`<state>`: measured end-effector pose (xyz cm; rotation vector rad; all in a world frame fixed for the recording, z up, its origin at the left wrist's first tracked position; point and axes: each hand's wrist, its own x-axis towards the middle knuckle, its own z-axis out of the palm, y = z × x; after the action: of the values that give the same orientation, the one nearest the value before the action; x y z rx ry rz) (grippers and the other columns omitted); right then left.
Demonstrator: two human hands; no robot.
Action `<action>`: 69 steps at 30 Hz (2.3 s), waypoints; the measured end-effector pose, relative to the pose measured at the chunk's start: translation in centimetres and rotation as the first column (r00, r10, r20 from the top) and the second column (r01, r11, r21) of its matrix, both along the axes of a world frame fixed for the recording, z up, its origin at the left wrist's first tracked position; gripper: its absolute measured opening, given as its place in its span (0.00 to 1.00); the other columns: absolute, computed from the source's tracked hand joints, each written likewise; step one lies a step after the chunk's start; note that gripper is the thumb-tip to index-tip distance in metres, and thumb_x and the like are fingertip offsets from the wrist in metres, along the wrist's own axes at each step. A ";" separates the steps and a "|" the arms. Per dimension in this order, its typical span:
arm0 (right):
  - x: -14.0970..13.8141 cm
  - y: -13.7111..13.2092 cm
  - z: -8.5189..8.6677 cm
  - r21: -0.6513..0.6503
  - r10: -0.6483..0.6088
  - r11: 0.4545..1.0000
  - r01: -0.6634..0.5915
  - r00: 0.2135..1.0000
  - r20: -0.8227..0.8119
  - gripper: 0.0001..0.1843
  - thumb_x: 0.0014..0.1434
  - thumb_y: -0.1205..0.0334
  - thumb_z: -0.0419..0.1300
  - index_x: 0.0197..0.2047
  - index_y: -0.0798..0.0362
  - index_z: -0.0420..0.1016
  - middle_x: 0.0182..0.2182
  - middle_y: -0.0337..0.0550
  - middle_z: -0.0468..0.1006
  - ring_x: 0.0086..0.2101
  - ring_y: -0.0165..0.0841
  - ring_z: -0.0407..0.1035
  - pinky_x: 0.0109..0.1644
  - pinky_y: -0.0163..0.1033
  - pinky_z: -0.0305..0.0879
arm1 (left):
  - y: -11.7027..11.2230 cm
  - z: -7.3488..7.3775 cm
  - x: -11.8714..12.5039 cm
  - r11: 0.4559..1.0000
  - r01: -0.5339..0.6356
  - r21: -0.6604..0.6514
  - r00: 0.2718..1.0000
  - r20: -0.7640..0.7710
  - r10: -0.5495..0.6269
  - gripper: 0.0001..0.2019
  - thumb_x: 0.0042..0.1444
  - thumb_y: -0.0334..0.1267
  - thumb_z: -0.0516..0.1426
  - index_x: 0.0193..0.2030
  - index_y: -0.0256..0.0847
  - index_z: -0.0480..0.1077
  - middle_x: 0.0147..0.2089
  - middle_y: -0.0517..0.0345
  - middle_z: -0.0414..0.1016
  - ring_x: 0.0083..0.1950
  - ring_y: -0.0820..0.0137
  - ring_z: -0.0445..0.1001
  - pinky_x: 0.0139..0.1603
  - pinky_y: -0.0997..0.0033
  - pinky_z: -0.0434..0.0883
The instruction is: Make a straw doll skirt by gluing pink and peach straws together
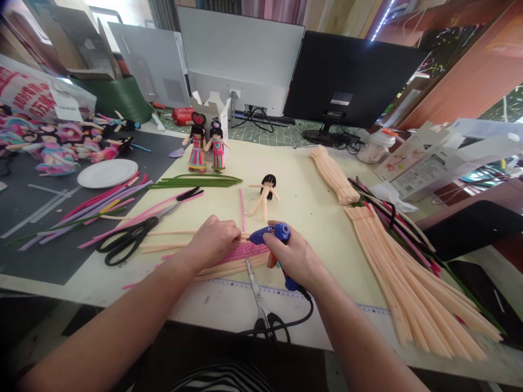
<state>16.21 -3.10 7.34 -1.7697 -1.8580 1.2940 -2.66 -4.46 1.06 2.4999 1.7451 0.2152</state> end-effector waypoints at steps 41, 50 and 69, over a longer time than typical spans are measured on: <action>2.1 -0.7 -4.0 -0.194 -0.211 0.971 0.136 0.872 -0.441 0.27 0.58 0.48 0.54 0.56 0.56 0.66 0.19 0.41 0.75 0.15 0.26 0.57 0.17 0.31 0.49 | 0.0 0.1 0.2 1.000 -0.027 -0.014 0.999 -0.035 0.027 0.13 0.61 0.36 0.49 0.31 0.39 0.72 0.34 0.55 0.75 0.34 0.67 0.72 0.40 0.62 0.58; 1.8 -1.1 -4.5 -0.175 -0.225 0.970 0.169 0.896 -0.382 0.27 0.59 0.48 0.54 0.58 0.53 0.65 0.20 0.40 0.76 0.15 0.27 0.57 0.17 0.31 0.50 | -0.1 0.1 0.3 1.000 -0.024 -0.011 0.999 -0.029 0.024 0.13 0.61 0.35 0.49 0.30 0.39 0.72 0.33 0.56 0.75 0.36 0.67 0.73 0.40 0.62 0.58; 1.7 -0.9 -4.8 -0.173 -0.209 0.972 0.156 0.911 -0.355 0.30 0.59 0.49 0.54 0.61 0.53 0.61 0.21 0.40 0.76 0.16 0.28 0.58 0.17 0.33 0.51 | -0.2 -0.2 0.2 1.000 -0.018 -0.007 1.000 -0.014 0.018 0.12 0.61 0.36 0.50 0.32 0.39 0.72 0.35 0.54 0.75 0.37 0.68 0.73 0.41 0.63 0.58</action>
<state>17.96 -4.02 2.54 -1.5800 -1.3909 1.5880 -2.49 -4.65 0.82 2.4879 1.7713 0.1933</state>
